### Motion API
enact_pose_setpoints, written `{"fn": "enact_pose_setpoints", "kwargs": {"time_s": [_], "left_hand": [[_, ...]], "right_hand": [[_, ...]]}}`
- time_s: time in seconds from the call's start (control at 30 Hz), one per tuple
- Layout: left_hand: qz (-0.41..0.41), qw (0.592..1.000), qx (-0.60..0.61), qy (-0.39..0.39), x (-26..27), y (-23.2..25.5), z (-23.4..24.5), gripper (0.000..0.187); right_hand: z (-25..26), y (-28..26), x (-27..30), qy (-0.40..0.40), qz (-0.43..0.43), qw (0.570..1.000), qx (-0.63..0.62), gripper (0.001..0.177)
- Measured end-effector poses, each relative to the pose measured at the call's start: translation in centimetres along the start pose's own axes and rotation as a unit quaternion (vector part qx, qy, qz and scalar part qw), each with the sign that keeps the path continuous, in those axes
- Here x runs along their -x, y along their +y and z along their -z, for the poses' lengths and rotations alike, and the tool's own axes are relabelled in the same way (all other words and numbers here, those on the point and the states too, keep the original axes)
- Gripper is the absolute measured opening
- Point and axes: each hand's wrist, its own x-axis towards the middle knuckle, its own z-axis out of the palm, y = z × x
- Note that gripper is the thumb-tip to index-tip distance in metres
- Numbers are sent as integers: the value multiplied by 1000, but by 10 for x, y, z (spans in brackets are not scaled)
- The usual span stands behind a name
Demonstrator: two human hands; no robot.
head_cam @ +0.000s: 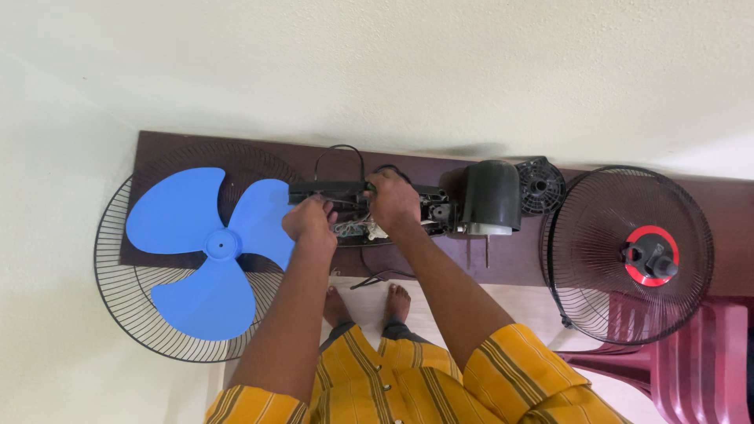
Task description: The person works on the internal wiring of a disassembled electric fan motor, using a screwdriver to adjust connections and components. They handle wires and a red plastic part while the fan blades and cage remain on the table.
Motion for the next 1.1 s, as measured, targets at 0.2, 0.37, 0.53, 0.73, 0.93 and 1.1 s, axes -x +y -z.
{"fn": "enact_pose_setpoints", "kwargs": {"time_s": [0.2,0.37,0.53,0.73,0.93,1.1], "left_hand": [[46,996,33,64,-7,-6,-17,6],[11,1000,-1,10,-8,-13,-22,11],[-50,998,-16,-45,-18,-22,-25,10],[-95,991,-35,-91,-13,-32,-27,11],[-79,967,-198,-142,-2,-26,-27,13],[-119,954,-201,-186,17,-19,-27,29]], "right_hand": [[-1,6,1,49,-1,998,-48,26],[6,12,-1,75,12,996,-56,24],[10,15,-3,113,22,990,-84,23],[10,14,0,113,14,988,-103,23],[10,16,0,118,28,988,-99,23],[14,16,0,124,29,987,-96,21]]}}
